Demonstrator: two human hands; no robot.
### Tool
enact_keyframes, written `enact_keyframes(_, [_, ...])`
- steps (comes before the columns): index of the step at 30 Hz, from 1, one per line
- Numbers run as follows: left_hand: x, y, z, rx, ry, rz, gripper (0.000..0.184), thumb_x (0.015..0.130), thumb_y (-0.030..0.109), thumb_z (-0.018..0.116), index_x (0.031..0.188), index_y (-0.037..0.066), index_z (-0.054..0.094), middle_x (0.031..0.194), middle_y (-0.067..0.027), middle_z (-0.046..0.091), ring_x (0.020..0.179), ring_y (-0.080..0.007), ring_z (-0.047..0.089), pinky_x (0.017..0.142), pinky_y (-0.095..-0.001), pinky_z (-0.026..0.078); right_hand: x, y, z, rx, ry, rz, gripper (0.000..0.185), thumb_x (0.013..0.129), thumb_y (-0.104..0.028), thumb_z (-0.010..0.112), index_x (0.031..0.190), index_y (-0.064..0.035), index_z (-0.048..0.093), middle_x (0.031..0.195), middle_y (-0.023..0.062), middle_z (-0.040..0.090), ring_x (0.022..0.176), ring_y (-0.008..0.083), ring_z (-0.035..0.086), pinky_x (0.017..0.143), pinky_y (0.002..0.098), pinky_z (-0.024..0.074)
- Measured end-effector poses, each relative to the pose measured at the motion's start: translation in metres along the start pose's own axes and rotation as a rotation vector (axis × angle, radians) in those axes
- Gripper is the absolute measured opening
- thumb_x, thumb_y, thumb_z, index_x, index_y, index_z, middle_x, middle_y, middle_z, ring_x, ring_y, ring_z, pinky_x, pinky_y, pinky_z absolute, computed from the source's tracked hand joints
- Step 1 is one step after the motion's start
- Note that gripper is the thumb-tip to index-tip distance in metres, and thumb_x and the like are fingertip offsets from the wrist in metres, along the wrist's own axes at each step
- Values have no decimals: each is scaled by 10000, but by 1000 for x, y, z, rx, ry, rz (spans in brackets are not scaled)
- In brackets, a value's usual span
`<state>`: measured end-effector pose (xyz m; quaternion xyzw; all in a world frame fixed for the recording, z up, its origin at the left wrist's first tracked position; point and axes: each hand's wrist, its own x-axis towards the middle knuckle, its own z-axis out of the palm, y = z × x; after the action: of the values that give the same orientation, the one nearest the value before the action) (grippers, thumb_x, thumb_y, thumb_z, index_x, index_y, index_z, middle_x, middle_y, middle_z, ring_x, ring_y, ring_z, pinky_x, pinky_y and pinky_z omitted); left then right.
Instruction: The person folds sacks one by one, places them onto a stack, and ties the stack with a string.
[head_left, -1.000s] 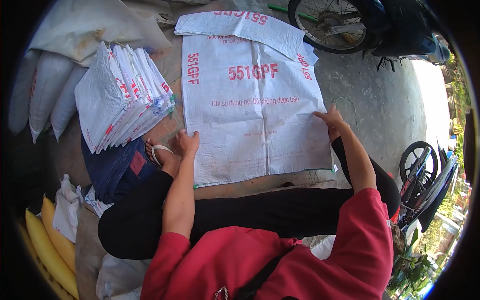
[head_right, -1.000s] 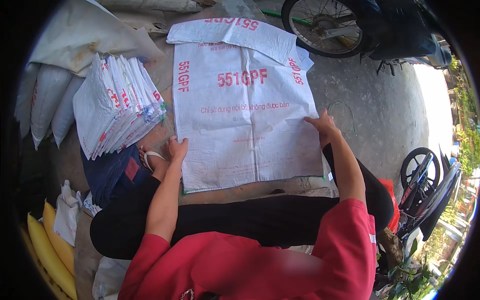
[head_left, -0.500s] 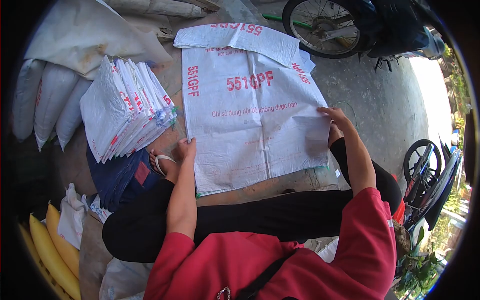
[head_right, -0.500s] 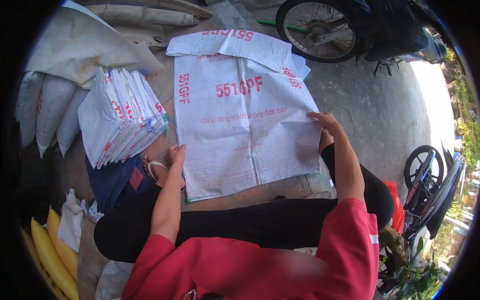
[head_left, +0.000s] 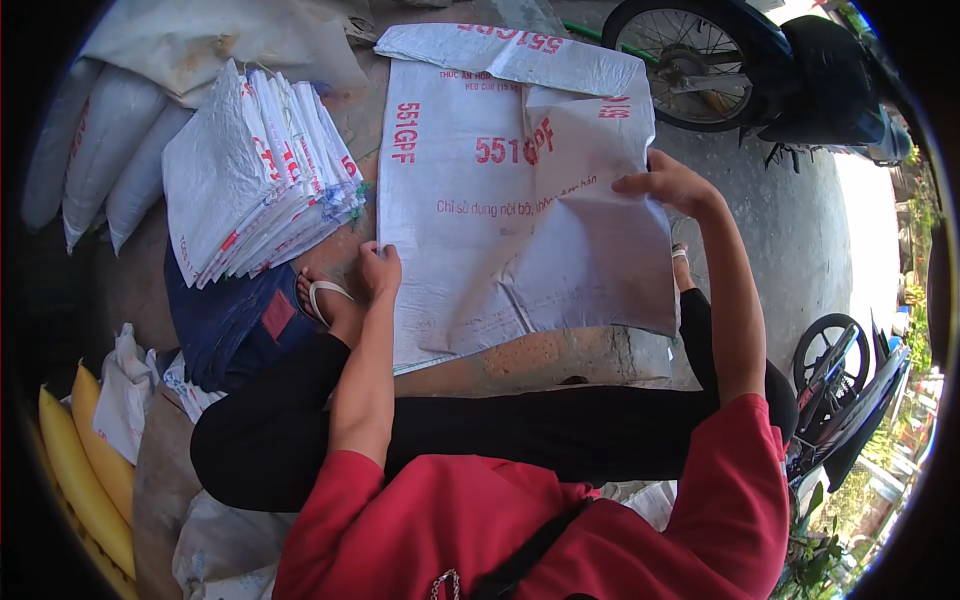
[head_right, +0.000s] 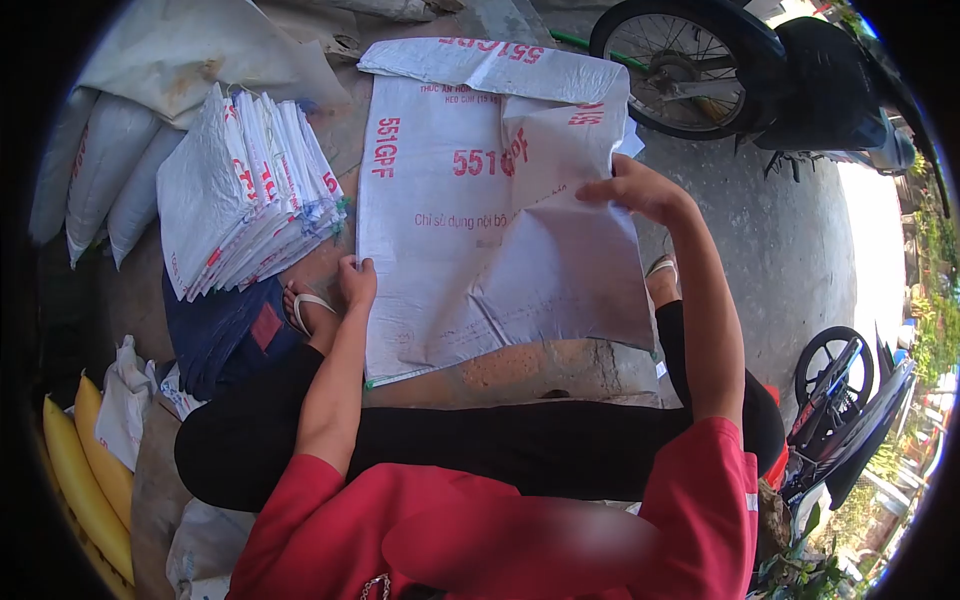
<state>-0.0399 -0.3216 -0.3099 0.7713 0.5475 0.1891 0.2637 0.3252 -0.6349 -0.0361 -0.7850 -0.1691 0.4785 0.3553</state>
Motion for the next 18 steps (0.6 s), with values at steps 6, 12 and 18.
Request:
enact_keyframes(6, [-67,130,-21,-360,-523,565,348,1006,238,540,1262,8,593,1292,-188,600,1207,-378,559,1026,-446,443,16,22,-53,-269,110,78,746,724,-244,874,1327,41,539,1177,175,676,1053,277,666,980,370,512])
enact_keyframes(12, [-183,142,28,-87,-908,835,623,1035,400,441,1537,47,340,1602,-240,274,1480,-403,273,1212,-496,232,5,65,-59,-563,230,285,715,726,-316,893,1267,39,587,1060,146,711,908,249,701,719,370,572])
enact_keyframes(18, [-203,119,44,132,-776,984,747,1013,411,467,1572,-8,202,1631,-255,176,1527,-388,144,1239,-500,132,-8,68,-41,-321,189,106,668,755,-303,876,1273,8,590,1038,140,711,865,236,702,662,360,578])
